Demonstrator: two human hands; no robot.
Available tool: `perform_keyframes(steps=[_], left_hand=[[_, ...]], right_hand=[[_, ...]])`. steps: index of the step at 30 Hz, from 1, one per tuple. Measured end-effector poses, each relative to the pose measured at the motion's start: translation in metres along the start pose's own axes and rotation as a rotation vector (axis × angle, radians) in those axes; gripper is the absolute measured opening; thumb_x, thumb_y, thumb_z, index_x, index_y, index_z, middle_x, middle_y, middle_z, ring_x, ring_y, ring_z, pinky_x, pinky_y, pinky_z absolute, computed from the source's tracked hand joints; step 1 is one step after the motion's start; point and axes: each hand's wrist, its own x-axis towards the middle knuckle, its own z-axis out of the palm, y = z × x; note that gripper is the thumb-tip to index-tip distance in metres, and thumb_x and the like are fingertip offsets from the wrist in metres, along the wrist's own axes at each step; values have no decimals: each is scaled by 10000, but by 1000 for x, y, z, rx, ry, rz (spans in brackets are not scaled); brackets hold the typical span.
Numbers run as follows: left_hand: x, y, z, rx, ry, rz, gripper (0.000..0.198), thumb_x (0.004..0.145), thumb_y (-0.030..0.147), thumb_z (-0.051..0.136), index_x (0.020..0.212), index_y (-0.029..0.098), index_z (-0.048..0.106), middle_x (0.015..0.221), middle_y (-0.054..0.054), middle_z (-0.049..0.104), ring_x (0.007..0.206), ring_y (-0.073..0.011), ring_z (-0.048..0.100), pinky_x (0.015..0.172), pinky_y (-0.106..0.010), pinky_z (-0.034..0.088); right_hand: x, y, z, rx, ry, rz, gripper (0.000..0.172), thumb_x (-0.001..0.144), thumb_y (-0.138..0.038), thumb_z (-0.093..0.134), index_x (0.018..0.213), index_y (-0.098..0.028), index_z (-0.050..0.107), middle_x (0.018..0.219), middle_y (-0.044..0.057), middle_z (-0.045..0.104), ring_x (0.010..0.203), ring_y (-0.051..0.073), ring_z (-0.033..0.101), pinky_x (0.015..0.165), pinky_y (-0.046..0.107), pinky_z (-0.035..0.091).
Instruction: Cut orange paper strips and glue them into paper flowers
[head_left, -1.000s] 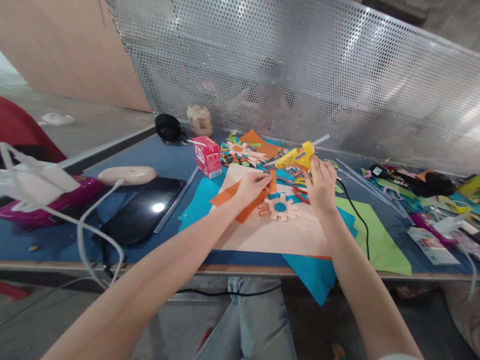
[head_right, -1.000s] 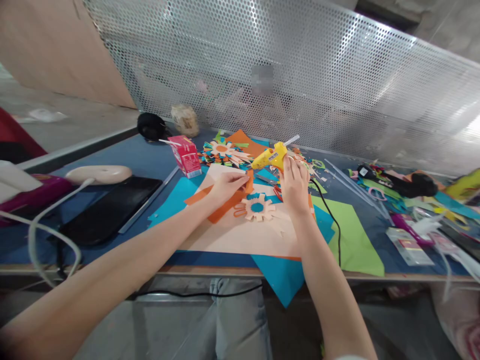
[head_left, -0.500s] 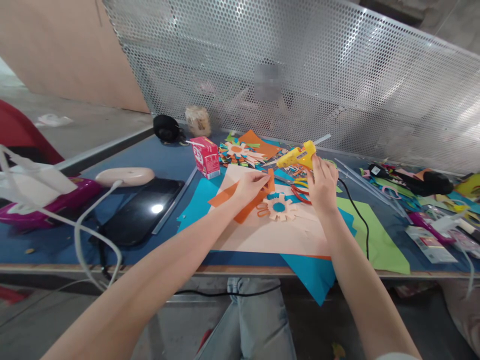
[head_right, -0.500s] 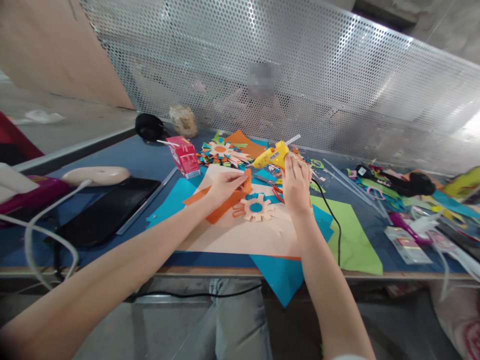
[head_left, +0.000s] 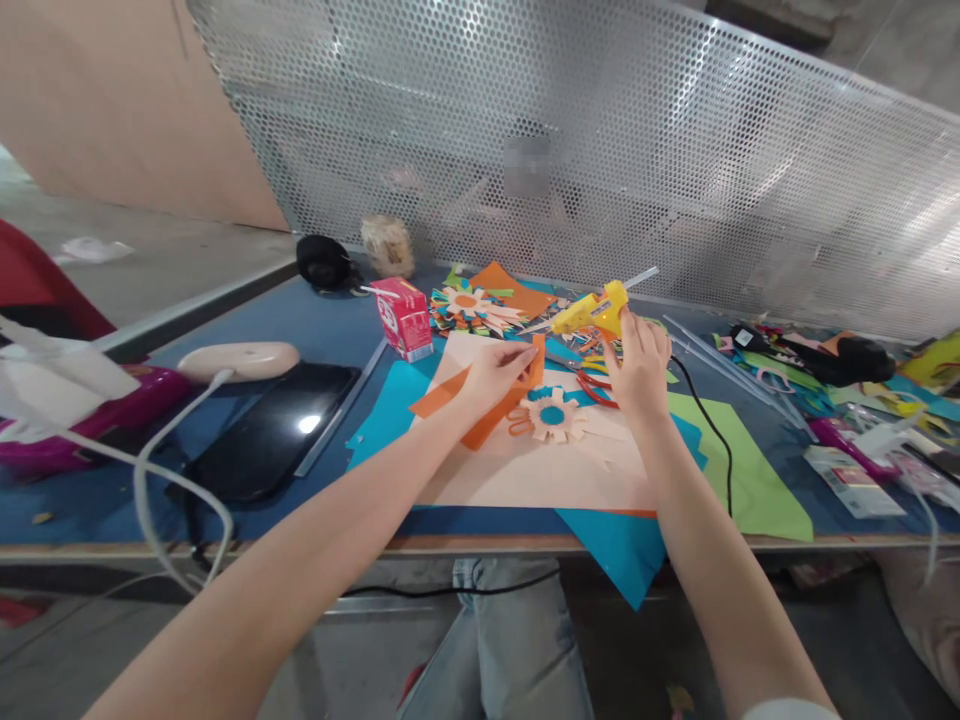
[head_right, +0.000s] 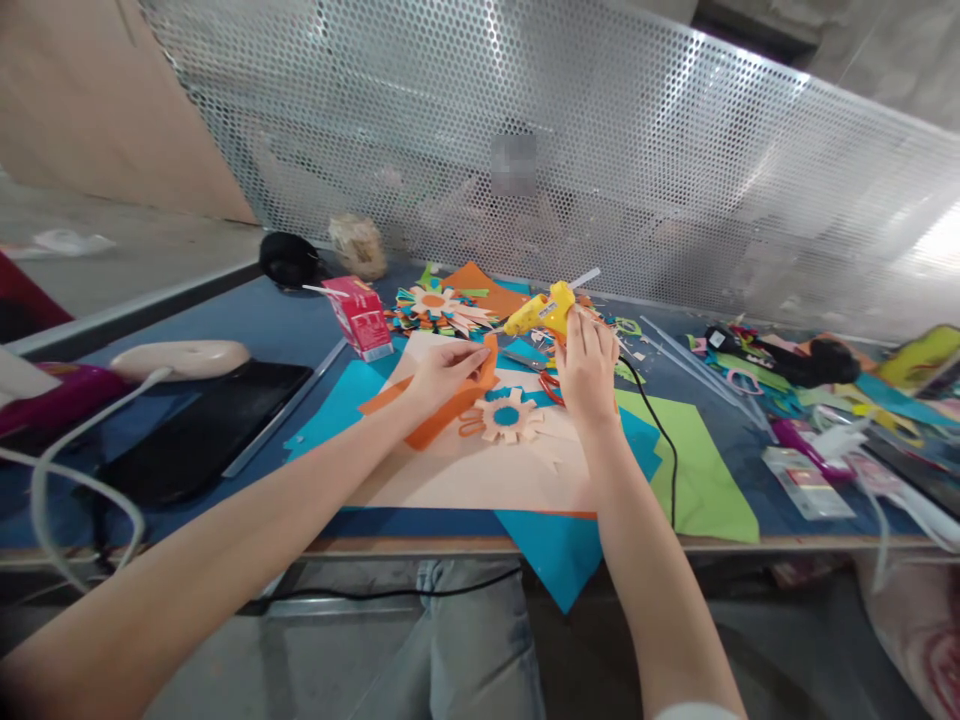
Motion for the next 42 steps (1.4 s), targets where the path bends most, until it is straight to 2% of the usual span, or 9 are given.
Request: perform_keyframes(steps=[7,11,17,20,24,27,30,37,42], left_hand=[[2,-3,-3,19,26,-26,197,672,356,618,718,167,651,576,13,569,494,-93,495,507,-220,418],[4,-11,-5,-11,13,0,249,648,387,637,779,175,647,647,4,601,512,-89,500,527,-225,421],[6,-17,-7,-3,-34,45,242,667,397,629,739,167,647,624,-6,590,540,-93,512,531,-219,415],[5,-15,-7,16,-4,47,250,668,398,631,761,167,657,616,-3,592,524,-90,503,515,-215,405],[5,-14,-7,28,48,26,284,661,410,626,796,163,659,652,-3,608,514,-86,482,513,-216,399],[6,-15,-8,23,53,7,286,642,413,631,786,167,661,672,-10,618,527,-94,485,515,-221,407],[7,-16,-8,16,39,2,290,630,413,634,781,167,660,678,-10,621,541,-101,491,516,-223,411],[6,-14,-7,45,25,13,264,626,403,634,734,162,648,706,-22,637,601,-121,530,551,-227,415],[6,-16,-8,69,37,19,262,645,398,629,762,165,656,692,-10,636,577,-115,526,551,-229,409]], right_hand=[[1,22,10,47,109,142,445,769,-320,542,1152,-93,516,1059,171,584,1014,271,499,896,455,387],[0,57,19,78,175,422,413,679,-354,596,973,-64,576,917,178,612,911,270,543,812,418,438],[-17,106,26,-27,92,735,286,636,-338,616,819,-125,559,816,159,591,781,265,564,710,436,451],[-20,106,27,-38,92,719,230,651,-277,610,807,-118,555,856,183,581,832,276,559,722,450,440],[-12,72,24,33,21,526,255,699,-243,583,907,-96,570,968,191,596,932,275,548,776,451,426],[-5,29,18,312,-275,136,254,757,-256,571,991,-159,589,913,87,651,898,203,581,846,397,417],[-4,-7,10,422,-631,-84,227,750,-249,611,963,-173,630,941,72,663,915,183,586,849,351,424],[-7,-21,6,542,-730,0,301,690,-57,581,954,-179,658,849,38,683,777,141,621,748,279,463],[-4,-9,13,693,-612,145,297,676,-70,525,936,-156,641,786,28,656,727,128,602,693,267,475]])
